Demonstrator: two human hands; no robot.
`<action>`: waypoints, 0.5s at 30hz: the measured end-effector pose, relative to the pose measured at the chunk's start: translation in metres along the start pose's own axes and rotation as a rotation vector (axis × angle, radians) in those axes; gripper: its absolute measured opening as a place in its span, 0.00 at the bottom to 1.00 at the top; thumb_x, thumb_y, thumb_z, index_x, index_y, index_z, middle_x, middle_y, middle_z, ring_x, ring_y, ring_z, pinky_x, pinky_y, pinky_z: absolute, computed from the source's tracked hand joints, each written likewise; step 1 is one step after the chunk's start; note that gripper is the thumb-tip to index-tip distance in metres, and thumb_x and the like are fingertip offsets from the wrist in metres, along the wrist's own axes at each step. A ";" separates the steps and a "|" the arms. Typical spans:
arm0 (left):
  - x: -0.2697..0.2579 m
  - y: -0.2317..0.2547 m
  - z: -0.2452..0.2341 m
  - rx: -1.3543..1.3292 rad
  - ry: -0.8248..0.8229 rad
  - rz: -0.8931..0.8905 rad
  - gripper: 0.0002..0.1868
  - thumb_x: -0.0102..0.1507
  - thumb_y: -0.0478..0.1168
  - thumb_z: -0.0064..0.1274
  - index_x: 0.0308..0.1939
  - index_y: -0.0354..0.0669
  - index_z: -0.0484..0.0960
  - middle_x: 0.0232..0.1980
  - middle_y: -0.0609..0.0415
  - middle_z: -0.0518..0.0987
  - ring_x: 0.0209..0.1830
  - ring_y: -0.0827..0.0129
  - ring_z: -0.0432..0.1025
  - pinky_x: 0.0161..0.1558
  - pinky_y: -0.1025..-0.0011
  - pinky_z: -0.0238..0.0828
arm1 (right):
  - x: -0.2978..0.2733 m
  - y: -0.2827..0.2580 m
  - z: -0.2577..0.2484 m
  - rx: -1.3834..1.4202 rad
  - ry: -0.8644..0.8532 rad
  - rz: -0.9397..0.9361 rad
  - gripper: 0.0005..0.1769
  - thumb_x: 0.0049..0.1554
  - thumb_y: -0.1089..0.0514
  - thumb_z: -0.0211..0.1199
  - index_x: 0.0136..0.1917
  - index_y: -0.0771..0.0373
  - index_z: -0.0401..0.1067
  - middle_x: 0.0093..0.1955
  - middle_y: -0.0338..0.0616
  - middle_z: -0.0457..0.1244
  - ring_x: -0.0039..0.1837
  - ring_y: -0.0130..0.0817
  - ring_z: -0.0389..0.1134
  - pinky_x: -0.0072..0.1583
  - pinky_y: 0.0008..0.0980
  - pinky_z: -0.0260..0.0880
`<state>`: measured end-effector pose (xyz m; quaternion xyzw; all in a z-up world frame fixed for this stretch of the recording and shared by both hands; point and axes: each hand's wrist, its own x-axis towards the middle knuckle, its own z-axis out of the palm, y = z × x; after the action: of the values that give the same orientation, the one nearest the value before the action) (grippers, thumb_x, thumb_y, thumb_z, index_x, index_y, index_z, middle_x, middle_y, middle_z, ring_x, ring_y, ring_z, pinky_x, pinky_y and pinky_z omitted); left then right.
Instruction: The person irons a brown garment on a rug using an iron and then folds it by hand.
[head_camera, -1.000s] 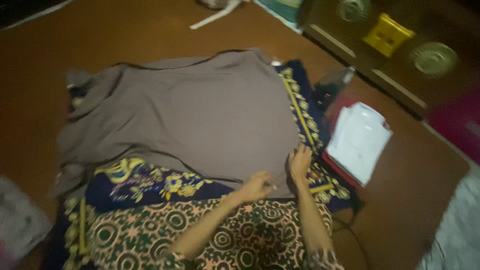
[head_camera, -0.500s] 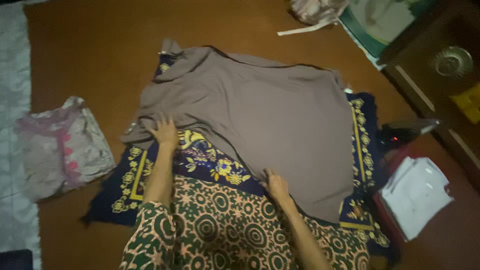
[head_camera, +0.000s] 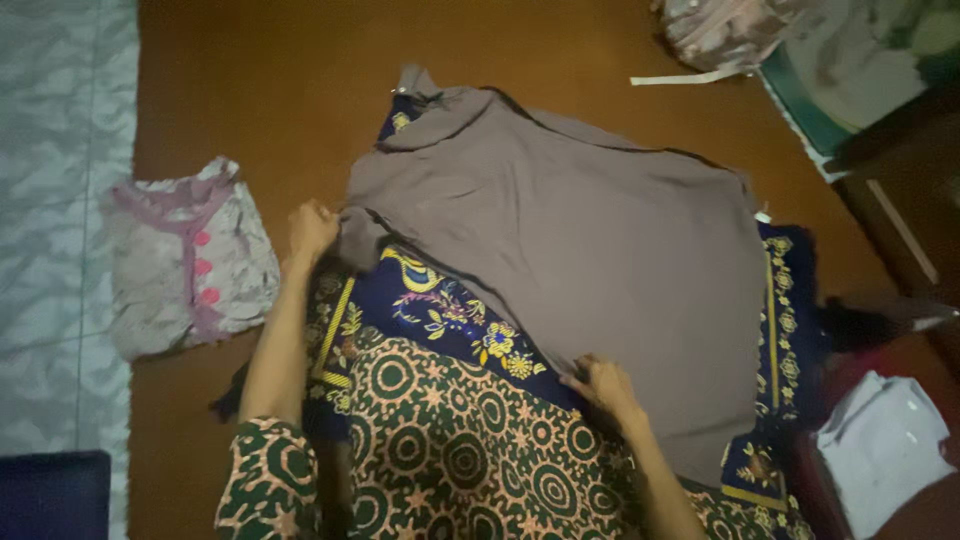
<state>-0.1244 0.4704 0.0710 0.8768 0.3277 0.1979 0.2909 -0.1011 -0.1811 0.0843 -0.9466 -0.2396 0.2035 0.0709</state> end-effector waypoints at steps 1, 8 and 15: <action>0.005 -0.003 -0.008 0.074 -0.092 -0.020 0.22 0.63 0.52 0.57 0.45 0.33 0.85 0.45 0.32 0.83 0.50 0.38 0.79 0.54 0.47 0.74 | 0.009 -0.008 0.000 -0.005 -0.006 -0.009 0.30 0.56 0.38 0.67 0.65 0.56 0.73 0.66 0.50 0.65 0.63 0.56 0.68 0.63 0.48 0.68; -0.036 0.000 -0.032 0.324 -0.289 0.072 0.27 0.61 0.62 0.62 0.47 0.43 0.86 0.53 0.33 0.74 0.57 0.39 0.66 0.53 0.38 0.61 | 0.116 -0.096 0.034 0.560 0.419 -0.194 0.19 0.59 0.51 0.65 0.54 0.68 0.78 0.49 0.54 0.72 0.50 0.43 0.76 0.52 0.40 0.75; -0.107 0.030 -0.016 0.656 -0.300 0.397 0.27 0.59 0.57 0.57 0.60 0.53 0.81 0.65 0.53 0.77 0.76 0.57 0.58 0.65 0.15 0.44 | 0.176 -0.219 0.043 1.248 -0.054 -0.033 0.14 0.62 0.56 0.63 0.57 0.66 0.77 0.42 0.43 0.68 0.39 0.27 0.66 0.41 0.31 0.66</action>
<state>-0.1953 0.3843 0.0853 0.9884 0.1518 0.0050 -0.0035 -0.0710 0.0971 0.0337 -0.7175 -0.0918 0.3279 0.6077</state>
